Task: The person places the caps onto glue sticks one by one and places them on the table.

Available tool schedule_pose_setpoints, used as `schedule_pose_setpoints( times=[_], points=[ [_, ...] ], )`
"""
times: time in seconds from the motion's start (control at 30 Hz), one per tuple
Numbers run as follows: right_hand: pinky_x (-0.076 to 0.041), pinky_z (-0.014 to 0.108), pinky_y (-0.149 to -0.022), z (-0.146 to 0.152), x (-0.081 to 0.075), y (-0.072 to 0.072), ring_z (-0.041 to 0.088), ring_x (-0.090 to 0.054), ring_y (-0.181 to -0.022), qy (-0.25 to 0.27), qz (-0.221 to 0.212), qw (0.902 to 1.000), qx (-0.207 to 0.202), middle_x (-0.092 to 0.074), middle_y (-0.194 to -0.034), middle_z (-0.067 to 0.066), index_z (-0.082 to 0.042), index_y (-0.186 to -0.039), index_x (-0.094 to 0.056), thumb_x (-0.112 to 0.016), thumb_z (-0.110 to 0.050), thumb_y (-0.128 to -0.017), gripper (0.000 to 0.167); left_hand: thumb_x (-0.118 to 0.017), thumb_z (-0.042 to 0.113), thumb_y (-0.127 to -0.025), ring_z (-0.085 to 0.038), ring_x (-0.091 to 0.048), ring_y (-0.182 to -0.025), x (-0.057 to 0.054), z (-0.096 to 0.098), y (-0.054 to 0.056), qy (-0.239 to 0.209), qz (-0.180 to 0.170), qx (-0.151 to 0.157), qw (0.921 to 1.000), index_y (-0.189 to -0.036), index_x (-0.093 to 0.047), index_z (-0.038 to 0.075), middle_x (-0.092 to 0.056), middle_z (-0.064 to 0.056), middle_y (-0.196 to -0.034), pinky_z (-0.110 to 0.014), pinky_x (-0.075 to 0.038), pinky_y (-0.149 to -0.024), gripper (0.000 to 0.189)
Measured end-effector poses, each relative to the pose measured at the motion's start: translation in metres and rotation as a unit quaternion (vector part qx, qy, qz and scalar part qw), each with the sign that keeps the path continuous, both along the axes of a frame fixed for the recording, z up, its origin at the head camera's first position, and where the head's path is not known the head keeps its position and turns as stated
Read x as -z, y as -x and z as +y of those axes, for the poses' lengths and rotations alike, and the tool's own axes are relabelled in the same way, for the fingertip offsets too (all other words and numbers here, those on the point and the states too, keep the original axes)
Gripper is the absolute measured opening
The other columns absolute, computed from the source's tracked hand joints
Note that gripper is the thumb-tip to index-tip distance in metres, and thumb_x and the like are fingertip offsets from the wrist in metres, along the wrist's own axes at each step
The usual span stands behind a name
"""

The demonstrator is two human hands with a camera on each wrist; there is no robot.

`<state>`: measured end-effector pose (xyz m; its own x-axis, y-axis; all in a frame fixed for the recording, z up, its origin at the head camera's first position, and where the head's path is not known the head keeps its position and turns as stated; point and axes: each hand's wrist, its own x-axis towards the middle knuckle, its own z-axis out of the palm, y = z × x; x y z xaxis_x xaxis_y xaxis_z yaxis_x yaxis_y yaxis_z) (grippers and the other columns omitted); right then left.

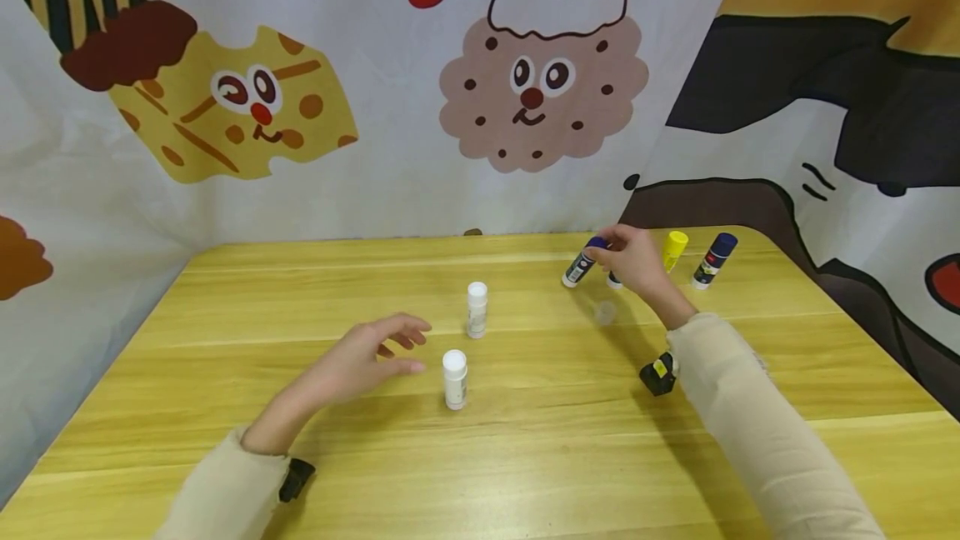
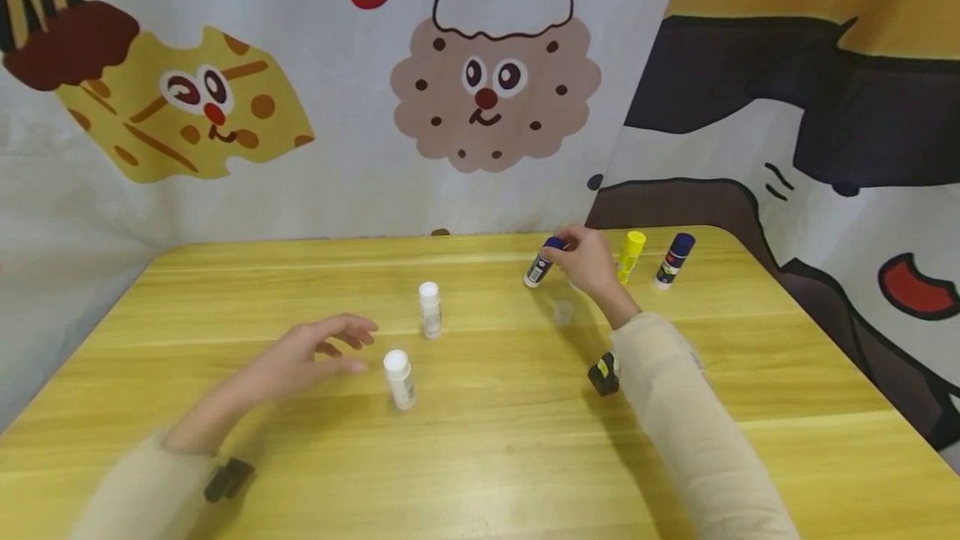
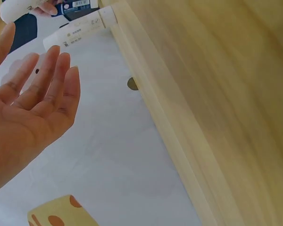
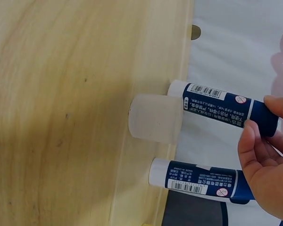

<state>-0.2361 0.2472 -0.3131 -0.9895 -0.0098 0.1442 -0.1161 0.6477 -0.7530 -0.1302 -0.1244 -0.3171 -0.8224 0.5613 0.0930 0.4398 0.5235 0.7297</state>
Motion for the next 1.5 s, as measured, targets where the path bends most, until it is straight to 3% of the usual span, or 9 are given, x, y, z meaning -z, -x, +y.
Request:
schedule_pose_setpoints(
  times=[0.13,0.77,1.17,1.5],
  points=[
    [-0.049,0.023,-0.058,-0.001,0.001,0.002,0.024,-0.055,-0.072,-0.008,0.004,1.0000,0.002,-0.059,-0.094,0.016,0.002,-0.108,-0.059,-0.066,-0.021,-0.085,0.033,-0.066,0.018,-0.085,-0.027,-0.055,-0.099,0.002,0.003,0.000,0.000,-0.006,0.011,0.9999,-0.121,-0.053,0.003,-0.060,-0.012,-0.109,-0.039,-0.046,-0.079,0.041],
    [-0.049,0.027,-0.063,-0.009,-0.002,0.009,0.025,-0.055,-0.077,-0.020,-0.006,0.9998,-0.002,-0.060,-0.096,0.015,0.000,-0.106,-0.060,-0.065,-0.024,-0.086,0.031,-0.068,0.020,-0.083,-0.028,-0.053,-0.101,0.004,0.012,-0.001,-0.003,-0.022,0.034,0.9992,-0.120,-0.053,0.003,-0.059,-0.012,-0.111,-0.039,-0.045,-0.081,0.043],
    [-0.049,0.028,-0.066,-0.015,-0.001,0.014,0.024,-0.053,-0.080,-0.008,-0.007,0.9999,-0.002,-0.059,-0.100,0.016,0.001,-0.108,-0.059,-0.065,-0.020,-0.086,0.031,-0.068,0.024,-0.083,-0.024,-0.053,-0.099,0.006,0.016,-0.001,0.000,-0.023,0.035,0.9991,-0.120,-0.054,0.005,-0.059,-0.006,-0.108,-0.037,-0.044,-0.081,0.044],
    [-0.049,0.046,-0.076,-0.017,0.002,0.014,0.027,-0.055,-0.080,0.027,-0.010,0.9995,-0.010,-0.058,-0.103,0.017,0.000,-0.113,-0.056,-0.065,-0.021,-0.086,0.036,-0.068,0.023,-0.083,-0.023,-0.053,-0.098,0.008,0.019,0.000,-0.006,-0.030,0.037,0.9989,-0.118,-0.055,0.003,-0.060,-0.003,-0.107,-0.037,-0.044,-0.080,0.042]
  ],
)
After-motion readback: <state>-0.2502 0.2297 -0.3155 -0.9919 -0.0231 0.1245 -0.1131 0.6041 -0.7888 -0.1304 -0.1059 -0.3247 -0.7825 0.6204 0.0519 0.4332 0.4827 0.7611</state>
